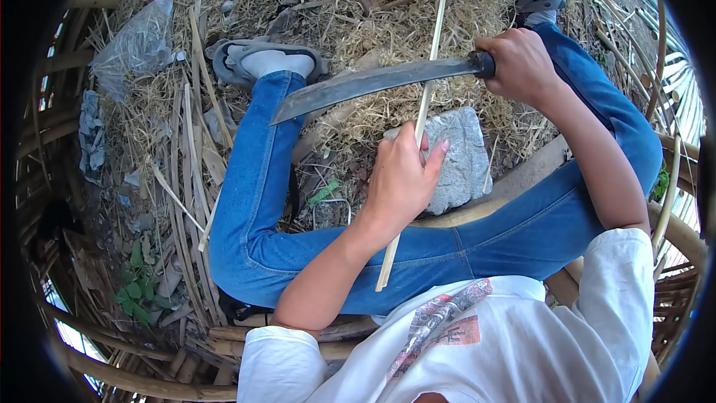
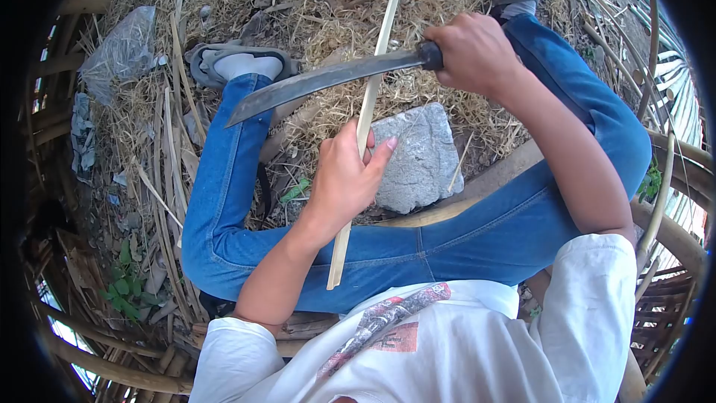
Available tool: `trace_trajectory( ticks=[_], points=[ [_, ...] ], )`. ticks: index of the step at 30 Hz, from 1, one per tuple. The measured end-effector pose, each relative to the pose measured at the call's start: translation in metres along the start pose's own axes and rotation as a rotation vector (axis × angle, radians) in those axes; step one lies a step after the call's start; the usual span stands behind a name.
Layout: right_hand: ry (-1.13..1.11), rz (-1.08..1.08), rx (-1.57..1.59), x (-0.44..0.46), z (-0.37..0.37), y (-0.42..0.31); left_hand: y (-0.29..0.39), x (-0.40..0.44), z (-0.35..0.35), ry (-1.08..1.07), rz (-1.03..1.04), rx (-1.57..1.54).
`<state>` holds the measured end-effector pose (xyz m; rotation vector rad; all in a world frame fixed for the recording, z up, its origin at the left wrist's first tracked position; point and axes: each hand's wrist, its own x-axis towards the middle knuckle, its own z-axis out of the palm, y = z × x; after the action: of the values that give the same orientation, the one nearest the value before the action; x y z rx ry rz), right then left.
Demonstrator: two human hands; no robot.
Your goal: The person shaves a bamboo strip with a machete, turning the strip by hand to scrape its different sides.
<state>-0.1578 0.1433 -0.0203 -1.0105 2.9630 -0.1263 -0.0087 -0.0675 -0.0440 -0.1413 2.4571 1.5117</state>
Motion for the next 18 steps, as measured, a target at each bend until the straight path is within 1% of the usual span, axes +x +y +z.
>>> trace_trajectory(
  ticks=[6,9,12,15,18],
  points=[
    [-0.009,0.019,0.038,-0.008,-0.016,-0.008,0.008,-0.001,-0.002,-0.121,-0.062,-0.19],
    [0.023,0.012,0.06,-0.011,-0.016,-0.002,0.008,-0.002,-0.002,-0.172,0.002,-0.223],
    [0.046,0.058,0.106,-0.013,-0.016,0.002,0.018,-0.004,-0.006,-0.178,-0.035,-0.314],
    [0.08,0.054,0.106,-0.014,-0.015,0.003,0.015,-0.005,-0.006,-0.172,0.007,-0.259],
    [0.135,0.037,0.083,-0.018,-0.014,0.007,0.02,-0.006,-0.008,-0.185,-0.018,-0.237]
  ],
)
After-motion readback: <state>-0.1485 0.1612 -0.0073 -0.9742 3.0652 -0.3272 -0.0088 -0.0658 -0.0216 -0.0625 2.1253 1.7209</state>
